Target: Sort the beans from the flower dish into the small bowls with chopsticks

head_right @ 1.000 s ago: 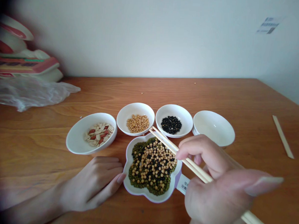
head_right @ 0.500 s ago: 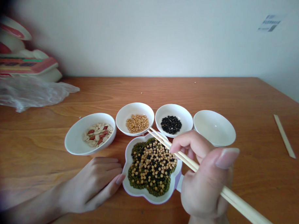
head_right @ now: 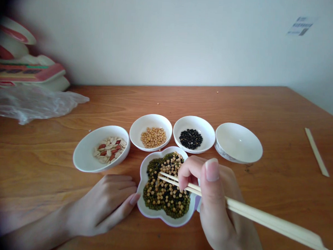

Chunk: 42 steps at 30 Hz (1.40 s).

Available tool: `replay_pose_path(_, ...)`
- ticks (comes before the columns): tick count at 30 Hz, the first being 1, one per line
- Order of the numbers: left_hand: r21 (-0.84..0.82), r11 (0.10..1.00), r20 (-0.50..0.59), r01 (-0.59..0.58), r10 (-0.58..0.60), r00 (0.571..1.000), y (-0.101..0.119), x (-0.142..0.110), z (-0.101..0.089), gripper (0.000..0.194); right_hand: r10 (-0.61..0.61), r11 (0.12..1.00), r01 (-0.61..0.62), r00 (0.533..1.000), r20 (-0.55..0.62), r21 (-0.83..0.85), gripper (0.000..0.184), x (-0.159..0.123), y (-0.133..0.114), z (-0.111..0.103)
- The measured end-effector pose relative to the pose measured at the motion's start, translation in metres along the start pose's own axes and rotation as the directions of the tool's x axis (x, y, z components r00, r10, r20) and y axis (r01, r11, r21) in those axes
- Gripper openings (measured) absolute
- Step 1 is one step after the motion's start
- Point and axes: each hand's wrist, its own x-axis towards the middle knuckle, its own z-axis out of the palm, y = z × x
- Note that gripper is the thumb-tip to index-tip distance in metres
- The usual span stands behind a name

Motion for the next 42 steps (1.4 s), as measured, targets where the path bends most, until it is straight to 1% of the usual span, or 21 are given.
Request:
replay_pose_path(5,-0.009,1.000,-0.003,-0.003,0.002,1.000,0.0005,0.0007,-0.0015,0.036,-0.039,0.999,0.039,0.999,0.012,-0.023,0.079,0.0044,0.0017,0.0016)
replay_pose_path(12,-0.011,1.000,-0.007,0.000,0.000,1.000,-0.0001,0.0013,-0.0008,0.035,-0.053,0.998,0.053,0.998,0.034,-0.017,0.078,0.0055,0.0017,0.0040)
replay_pose_path(22,0.004,1.000,-0.013,-0.001,0.001,1.000,0.0007,0.0008,0.0000,0.036,-0.110,0.993,0.109,0.993,-0.031,-0.039,0.076,0.0071,-0.0047,0.0077)
replay_pose_path(29,-0.004,1.000,-0.010,-0.001,0.001,1.000,0.0015,0.0017,-0.0018,0.037,-0.041,0.999,0.041,0.999,0.017,-0.018,0.077,0.0046,0.0022,0.0029)
replay_pose_path(35,0.003,1.000,-0.012,-0.003,0.003,1.000,0.0005,0.0022,-0.0023,0.037,-0.060,0.997,0.062,0.998,0.034,-0.041,0.076,0.0072,-0.0010,0.0070)
replay_pose_path(42,0.003,1.000,-0.009,-0.008,0.008,1.000,0.0005,0.0015,-0.0013,0.037,-0.091,0.994,0.091,0.996,0.001,-0.063,0.072,0.0076,-0.0072,0.0083)
